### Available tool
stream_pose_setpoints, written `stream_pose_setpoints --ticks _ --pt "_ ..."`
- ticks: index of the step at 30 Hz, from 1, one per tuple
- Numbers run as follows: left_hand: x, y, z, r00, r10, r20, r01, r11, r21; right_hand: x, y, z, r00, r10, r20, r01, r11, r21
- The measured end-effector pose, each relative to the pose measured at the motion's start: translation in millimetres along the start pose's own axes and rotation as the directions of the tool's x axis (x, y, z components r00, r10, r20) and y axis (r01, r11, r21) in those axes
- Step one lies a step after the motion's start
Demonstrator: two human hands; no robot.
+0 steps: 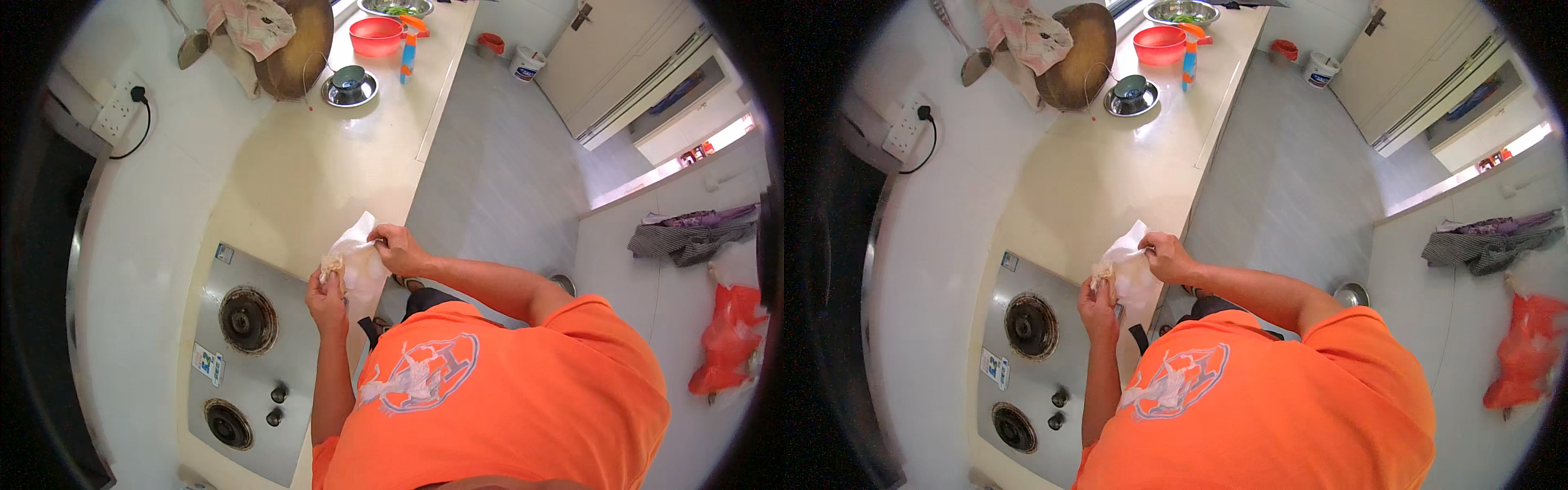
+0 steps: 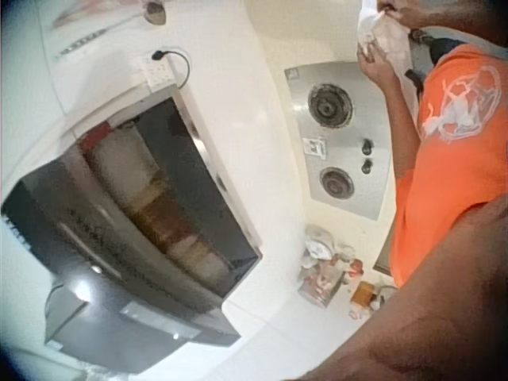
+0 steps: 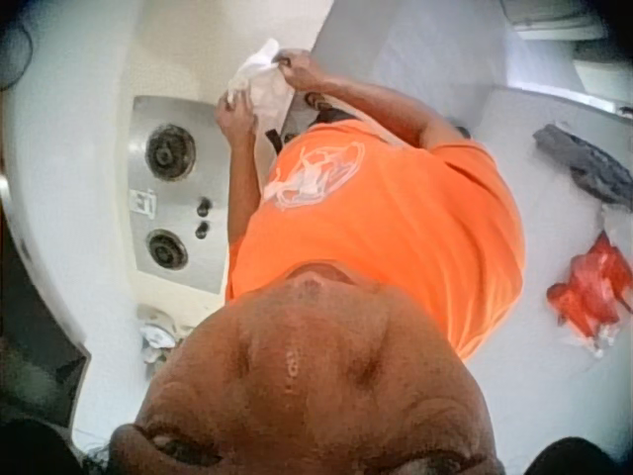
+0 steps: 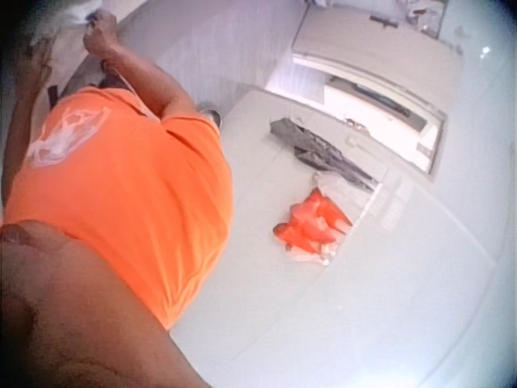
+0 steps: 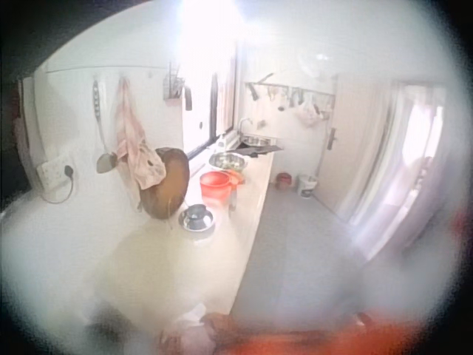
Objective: The person wipes the exterior of a kitchen hood and the surrounding countertop with a cloth, then uses a screwdriver to tighten a screw inside the hood vent area.
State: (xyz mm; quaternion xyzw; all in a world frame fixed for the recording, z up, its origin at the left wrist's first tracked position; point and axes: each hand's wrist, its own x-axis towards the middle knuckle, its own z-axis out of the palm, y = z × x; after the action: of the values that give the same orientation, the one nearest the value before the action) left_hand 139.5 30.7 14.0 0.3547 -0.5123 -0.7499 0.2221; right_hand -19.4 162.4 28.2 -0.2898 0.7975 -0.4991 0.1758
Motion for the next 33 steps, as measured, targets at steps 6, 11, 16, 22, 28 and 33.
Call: stream_pose_setpoints --ticks 6,11,16,22,28,33 --pt "9 13 14 0.983 -0.02 -0.18 -0.002 0.993 -0.119 69 67 -4 0.961 -0.274 -0.025 0.266 0.948 -0.172" --pt "20 -4 32 0.962 -0.042 -0.27 0.025 0.997 -0.067 114 89 -14 0.919 -0.279 0.279 0.393 0.694 -0.603" --pt "25 -14 53 0.933 -0.039 -0.357 0.04 0.999 -0.006 114 92 21 0.792 -0.434 0.43 0.611 0.544 -0.575" --pt "25 -18 69 0.896 -0.047 -0.442 0.073 0.996 0.041 145 125 32 0.562 -0.557 0.612 0.824 0.446 -0.351" --pt "24 -14 69 0.846 -0.053 -0.53 0.078 0.997 0.024 226 134 37 0.744 -0.507 0.435 0.666 0.613 -0.425" --pt "25 -16 73 0.795 -0.118 -0.595 0.154 0.988 0.009 177 115 115 0.583 -0.487 0.65 0.708 0.697 -0.113"
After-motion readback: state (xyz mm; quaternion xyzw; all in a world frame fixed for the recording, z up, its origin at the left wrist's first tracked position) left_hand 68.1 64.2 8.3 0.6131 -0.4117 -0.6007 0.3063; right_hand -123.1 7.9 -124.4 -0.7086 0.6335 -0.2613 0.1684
